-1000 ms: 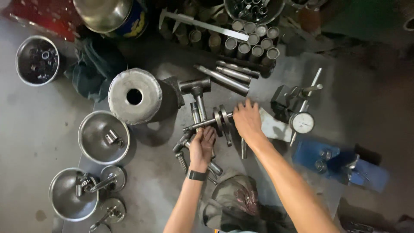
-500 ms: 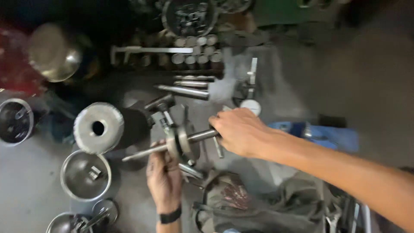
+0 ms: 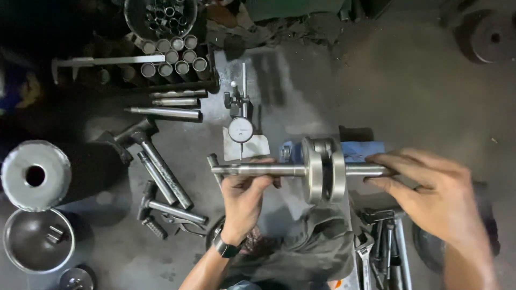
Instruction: The person places a metal shaft assembly on a blue V-block and uses a dial indicator to measure it. They rotate the shaft and adjust the indicator's position multiple times to check different sections of the metal part.
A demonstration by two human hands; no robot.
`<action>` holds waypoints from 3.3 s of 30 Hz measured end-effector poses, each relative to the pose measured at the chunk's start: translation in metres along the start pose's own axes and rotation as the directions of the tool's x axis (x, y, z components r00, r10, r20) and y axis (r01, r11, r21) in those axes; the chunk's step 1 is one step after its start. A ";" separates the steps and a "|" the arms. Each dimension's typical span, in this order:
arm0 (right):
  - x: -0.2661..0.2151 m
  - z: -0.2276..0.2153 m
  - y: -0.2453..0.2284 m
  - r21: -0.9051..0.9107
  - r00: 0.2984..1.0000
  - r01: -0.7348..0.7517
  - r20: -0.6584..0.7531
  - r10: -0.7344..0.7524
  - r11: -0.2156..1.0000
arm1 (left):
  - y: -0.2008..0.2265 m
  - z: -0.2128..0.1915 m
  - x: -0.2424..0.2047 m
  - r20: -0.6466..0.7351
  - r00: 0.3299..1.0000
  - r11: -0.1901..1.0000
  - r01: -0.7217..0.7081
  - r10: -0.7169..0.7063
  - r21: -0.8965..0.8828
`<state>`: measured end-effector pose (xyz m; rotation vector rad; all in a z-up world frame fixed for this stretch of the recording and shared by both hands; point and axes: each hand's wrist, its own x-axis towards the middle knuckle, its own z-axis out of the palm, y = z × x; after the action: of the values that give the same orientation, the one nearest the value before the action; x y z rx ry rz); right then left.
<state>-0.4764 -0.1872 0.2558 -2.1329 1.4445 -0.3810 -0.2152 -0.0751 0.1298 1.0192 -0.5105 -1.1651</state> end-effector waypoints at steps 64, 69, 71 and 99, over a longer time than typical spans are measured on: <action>0.011 0.163 0.187 0.377 0.781 -0.624 0.337 0.526 0.684 | -0.156 -0.054 0.006 -0.076 0.958 0.958 0.271 -0.278 -0.093; 0.006 0.170 0.200 0.418 0.783 -0.622 0.348 0.515 0.662 | -0.164 -0.056 -0.001 -0.075 0.966 0.968 0.245 -0.248 -0.051; 0.009 0.166 0.193 0.370 0.808 -0.586 0.329 0.488 0.721 | -0.144 -0.042 0.005 -0.036 0.963 0.964 0.267 -0.267 -0.024; -0.003 0.194 0.239 0.344 0.650 -0.756 0.294 0.701 0.557 | -0.166 -0.032 0.000 0.080 0.978 0.977 0.187 -0.195 0.099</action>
<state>-0.5632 -0.2010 -0.0394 -1.0218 1.8108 -0.2069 -0.2741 -0.0697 -0.0282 1.1173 -0.5493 -1.3730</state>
